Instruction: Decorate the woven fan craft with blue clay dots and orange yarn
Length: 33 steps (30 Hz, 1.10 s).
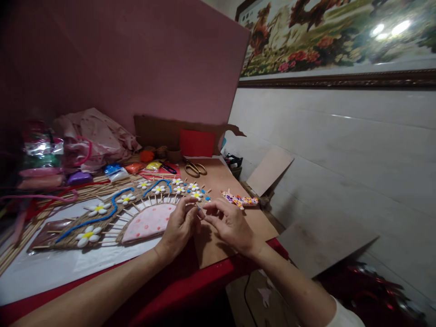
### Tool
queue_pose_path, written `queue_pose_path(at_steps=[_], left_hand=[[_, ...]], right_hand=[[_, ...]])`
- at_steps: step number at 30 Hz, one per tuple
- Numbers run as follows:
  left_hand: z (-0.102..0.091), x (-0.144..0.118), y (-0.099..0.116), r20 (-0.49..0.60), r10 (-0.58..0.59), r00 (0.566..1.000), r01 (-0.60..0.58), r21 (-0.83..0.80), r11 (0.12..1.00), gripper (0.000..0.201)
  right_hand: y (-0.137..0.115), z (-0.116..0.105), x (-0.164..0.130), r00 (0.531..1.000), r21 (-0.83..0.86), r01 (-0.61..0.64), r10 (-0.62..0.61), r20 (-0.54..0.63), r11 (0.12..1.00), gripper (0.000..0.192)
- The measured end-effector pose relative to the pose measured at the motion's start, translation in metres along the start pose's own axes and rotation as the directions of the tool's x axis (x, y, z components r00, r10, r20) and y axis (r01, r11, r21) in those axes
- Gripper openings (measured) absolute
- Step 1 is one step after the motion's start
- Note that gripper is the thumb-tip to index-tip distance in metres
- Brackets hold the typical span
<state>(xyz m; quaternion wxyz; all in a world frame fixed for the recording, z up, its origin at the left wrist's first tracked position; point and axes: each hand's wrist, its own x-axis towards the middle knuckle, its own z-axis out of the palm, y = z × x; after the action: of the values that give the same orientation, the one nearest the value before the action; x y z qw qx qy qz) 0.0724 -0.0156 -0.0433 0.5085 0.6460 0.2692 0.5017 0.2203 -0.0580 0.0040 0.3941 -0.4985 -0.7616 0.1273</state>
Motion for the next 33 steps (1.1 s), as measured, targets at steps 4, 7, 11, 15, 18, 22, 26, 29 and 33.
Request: queue_pose_path(at_steps=[4, 7, 11, 15, 18, 22, 26, 29, 33], left_hand=[[0.000, -0.001, 0.002, 0.035, -0.022, 0.999, 0.022, 0.001, 1.000, 0.025], [-0.001, -0.002, 0.002, 0.045, 0.003, 0.999, -0.004, 0.042, 0.999, 0.027], [-0.001, -0.004, 0.003, 0.080, -0.016, 0.997, 0.012, 0.051, 0.999, 0.029], [-0.001, -0.004, 0.007, 0.116, -0.039, 0.992, 0.034, 0.040, 0.999, 0.030], [-0.001, -0.004, 0.010, 0.145, -0.042, 0.989, 0.039, 0.024, 0.999, 0.027], [0.003, -0.007, 0.007, 0.209, -0.086, 0.974, 0.094, -0.031, 0.995, 0.023], [0.007, -0.009, 0.001, 0.278, -0.121, 0.953, 0.160, -0.119, 0.980, 0.024], [0.008, -0.009, 0.002, 0.341, -0.160, 0.926, 0.235, -0.193, 0.953, 0.028], [0.009, -0.010, 0.007, 0.406, -0.216, 0.888, 0.308, -0.178, 0.934, 0.029]], right_hand=[[0.000, 0.005, -0.001, 0.999, -0.034, 0.045, -0.044, 0.024, 0.998, 0.028], [0.000, 0.009, 0.000, 0.997, -0.022, 0.071, -0.071, 0.004, 0.997, 0.022], [0.001, 0.012, 0.001, 0.991, -0.039, 0.131, -0.131, -0.009, 0.991, 0.012], [0.003, 0.012, -0.002, 0.993, -0.080, 0.112, -0.115, -0.031, 0.990, 0.009], [0.005, 0.010, -0.008, 0.989, -0.119, 0.129, -0.136, -0.050, 0.984, 0.010], [0.008, 0.008, -0.023, 0.979, -0.123, 0.186, -0.195, -0.059, 0.975, 0.015], [0.011, 0.005, -0.036, 0.982, -0.076, 0.176, -0.181, -0.056, 0.981, 0.016], [0.012, 0.003, -0.042, 0.986, -0.089, 0.153, -0.157, -0.046, 0.984, 0.015], [0.010, 0.002, -0.047, 0.981, -0.128, 0.177, -0.185, -0.055, 0.976, 0.012]])
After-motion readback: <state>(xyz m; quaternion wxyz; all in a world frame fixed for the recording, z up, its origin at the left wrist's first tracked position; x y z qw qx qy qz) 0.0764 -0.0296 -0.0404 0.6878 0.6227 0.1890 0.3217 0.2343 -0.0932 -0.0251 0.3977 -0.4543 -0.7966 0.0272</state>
